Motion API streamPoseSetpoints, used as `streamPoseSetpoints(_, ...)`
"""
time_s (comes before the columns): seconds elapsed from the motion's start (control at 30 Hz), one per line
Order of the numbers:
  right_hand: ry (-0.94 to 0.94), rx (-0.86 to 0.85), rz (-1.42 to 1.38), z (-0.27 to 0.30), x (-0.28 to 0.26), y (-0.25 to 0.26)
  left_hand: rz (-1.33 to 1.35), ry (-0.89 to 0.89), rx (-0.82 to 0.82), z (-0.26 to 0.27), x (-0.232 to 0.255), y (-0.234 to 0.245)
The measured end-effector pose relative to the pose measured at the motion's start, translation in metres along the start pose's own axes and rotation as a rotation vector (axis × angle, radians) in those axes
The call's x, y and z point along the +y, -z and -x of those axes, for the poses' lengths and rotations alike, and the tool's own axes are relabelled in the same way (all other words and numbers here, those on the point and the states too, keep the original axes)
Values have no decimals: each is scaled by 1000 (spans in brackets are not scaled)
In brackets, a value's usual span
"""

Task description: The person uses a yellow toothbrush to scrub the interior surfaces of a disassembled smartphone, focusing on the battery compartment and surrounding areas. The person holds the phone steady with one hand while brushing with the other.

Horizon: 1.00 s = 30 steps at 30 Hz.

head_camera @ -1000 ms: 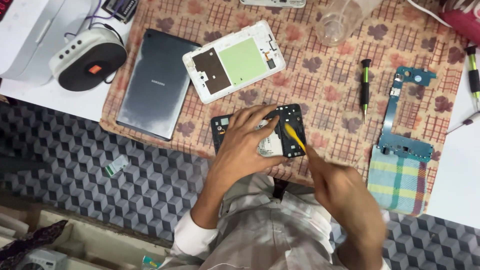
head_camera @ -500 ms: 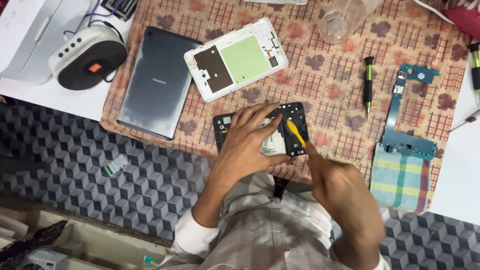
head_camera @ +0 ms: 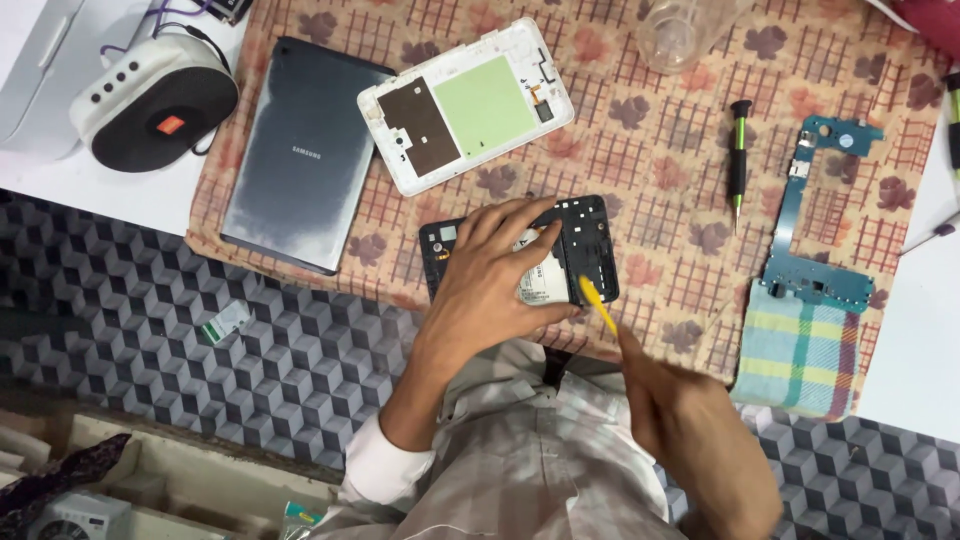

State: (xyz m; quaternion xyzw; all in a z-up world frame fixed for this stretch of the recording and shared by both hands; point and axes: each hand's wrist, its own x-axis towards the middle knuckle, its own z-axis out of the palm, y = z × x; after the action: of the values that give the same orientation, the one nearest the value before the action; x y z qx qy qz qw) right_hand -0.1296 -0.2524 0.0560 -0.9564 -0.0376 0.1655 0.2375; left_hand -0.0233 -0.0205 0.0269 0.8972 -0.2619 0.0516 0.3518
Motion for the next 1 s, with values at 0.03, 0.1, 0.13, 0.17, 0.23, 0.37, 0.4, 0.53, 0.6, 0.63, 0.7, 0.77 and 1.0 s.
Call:
streamPoseSetpoints(0.03,117,98,-51,4,3,1,3,3,-1,-1,0,0)
streamPoseSetpoints(0.1,347,291,-156,9,4,0,10,13,-8,-1,1,0)
streamPoseSetpoints(0.13,297,287,-164,7,2,-1,4,13,-7,-1,0,0)
streamPoseSetpoints(0.17,246,283,-172,2,-2,-4,-1,12,-6,-1,0,1)
streamPoseSetpoints(0.23,187,303,-170,-11,-13,-8,-4,12,-3,-1,1,-1)
streamPoseSetpoints(0.37,178,382,-155,-36,-30,-16,-8,21,2,0,3,-1)
streamPoseSetpoints(0.4,180,401,-153,-38,-31,-17,-10,19,1,-1,3,-1)
streamPoseSetpoints(0.53,195,327,-137,-21,-19,-20,-9,13,-4,-1,3,-1)
streamPoseSetpoints(0.6,212,268,-129,-3,-7,-18,4,11,-2,-1,1,-2)
streamPoseSetpoints(0.63,215,259,-128,5,-3,-18,0,7,-5,-1,1,-3)
streamPoseSetpoints(0.7,228,244,-127,15,5,-11,-11,-1,-6,-1,-1,-5)
streamPoseSetpoints(0.77,139,181,-131,15,11,0,-14,-9,-4,-2,-1,-5)
streamPoseSetpoints(1.0,259,445,-70,-9,8,7,-10,1,7,2,1,-3)
